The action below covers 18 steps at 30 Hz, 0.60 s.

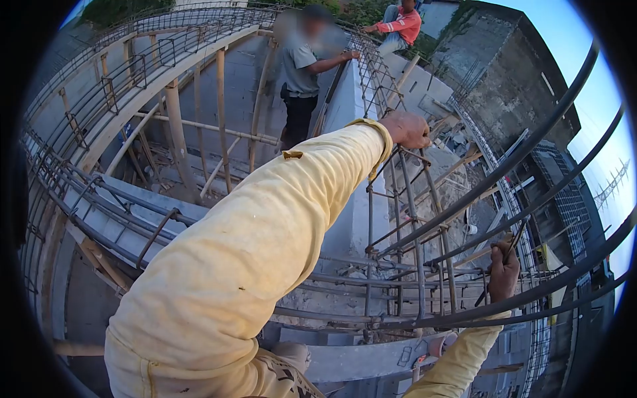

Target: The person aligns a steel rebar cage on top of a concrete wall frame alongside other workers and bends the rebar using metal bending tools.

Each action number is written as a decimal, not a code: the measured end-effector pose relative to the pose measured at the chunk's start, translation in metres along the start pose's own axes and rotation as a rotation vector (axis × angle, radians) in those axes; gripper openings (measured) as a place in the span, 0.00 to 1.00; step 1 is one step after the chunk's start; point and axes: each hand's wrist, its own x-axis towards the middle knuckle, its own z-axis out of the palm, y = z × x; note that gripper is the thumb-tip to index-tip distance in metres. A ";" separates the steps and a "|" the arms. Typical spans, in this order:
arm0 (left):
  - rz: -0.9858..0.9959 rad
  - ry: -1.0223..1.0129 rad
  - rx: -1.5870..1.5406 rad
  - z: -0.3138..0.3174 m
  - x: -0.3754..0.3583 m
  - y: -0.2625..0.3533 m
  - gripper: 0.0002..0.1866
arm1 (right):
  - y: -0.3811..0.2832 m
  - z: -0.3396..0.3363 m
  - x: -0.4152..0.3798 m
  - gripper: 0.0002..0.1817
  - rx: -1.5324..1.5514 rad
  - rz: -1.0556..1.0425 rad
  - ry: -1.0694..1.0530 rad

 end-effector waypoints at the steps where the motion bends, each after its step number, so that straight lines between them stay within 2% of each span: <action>1: 0.000 0.003 0.006 0.001 0.002 0.000 0.22 | 0.000 -0.001 0.000 0.09 0.000 -0.001 -0.007; 9: -0.024 0.048 -0.042 0.001 -0.001 0.001 0.21 | 0.002 -0.003 0.000 0.08 -0.044 -0.008 -0.029; 15: -0.025 0.043 -0.017 0.000 -0.004 0.002 0.21 | -0.027 0.002 -0.007 0.10 -0.081 0.065 -0.056; 18: -0.034 0.030 -0.027 0.000 -0.001 0.001 0.21 | -0.009 0.005 -0.003 0.07 -0.037 -0.053 -0.009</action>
